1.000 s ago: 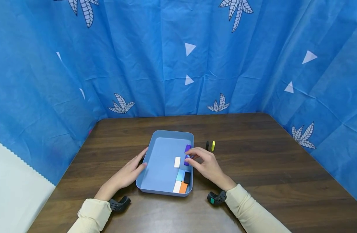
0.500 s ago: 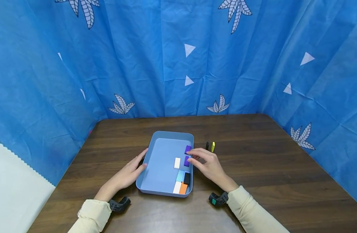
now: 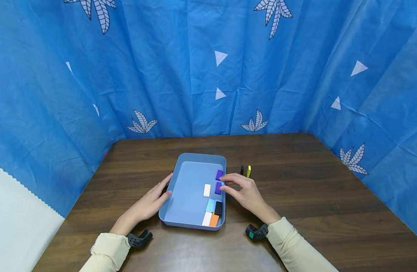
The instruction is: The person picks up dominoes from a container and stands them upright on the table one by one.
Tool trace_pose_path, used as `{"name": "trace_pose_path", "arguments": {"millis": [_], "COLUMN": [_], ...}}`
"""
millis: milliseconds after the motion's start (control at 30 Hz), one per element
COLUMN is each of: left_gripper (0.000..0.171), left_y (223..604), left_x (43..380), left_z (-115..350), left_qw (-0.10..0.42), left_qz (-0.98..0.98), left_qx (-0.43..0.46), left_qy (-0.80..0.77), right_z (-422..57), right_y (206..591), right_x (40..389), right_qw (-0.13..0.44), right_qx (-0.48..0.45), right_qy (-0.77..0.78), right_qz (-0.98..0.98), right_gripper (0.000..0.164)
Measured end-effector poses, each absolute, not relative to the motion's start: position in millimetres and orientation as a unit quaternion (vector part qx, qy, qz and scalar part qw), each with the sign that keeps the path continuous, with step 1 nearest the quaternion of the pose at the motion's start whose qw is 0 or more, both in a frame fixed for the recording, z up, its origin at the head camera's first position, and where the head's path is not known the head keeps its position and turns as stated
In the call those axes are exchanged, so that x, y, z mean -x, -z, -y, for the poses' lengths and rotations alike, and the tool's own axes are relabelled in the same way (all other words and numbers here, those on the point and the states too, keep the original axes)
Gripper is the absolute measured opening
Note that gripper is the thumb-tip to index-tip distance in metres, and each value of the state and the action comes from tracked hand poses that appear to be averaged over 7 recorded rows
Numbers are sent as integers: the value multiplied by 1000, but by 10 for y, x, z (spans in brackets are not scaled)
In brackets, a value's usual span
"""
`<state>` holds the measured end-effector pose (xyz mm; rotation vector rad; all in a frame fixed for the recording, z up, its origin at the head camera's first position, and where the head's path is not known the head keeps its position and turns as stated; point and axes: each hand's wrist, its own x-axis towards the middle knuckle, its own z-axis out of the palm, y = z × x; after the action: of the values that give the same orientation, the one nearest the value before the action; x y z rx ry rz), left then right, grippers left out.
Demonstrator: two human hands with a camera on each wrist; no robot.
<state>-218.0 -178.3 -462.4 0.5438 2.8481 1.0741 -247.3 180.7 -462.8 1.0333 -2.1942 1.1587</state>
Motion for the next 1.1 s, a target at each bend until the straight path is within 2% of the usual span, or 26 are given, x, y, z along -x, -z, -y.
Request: {"name": "trace_pose_path", "arguments": {"millis": [567, 1100], "left_gripper": [67, 66], "left_y": [4623, 4611], "left_x": [2179, 2208], "left_z": [1781, 1779], "left_qw": [24, 25], "left_qz": [-923, -920], "left_qx": [-172, -177], "left_qy": [-344, -348], "right_z": [-1860, -2040], "right_y": [4604, 4584], "right_x": [2521, 2636], "right_qw": [269, 295], "right_qx": [-352, -337], "right_qy": [-427, -451], "right_qz": [789, 772], "right_gripper": [28, 34]}}
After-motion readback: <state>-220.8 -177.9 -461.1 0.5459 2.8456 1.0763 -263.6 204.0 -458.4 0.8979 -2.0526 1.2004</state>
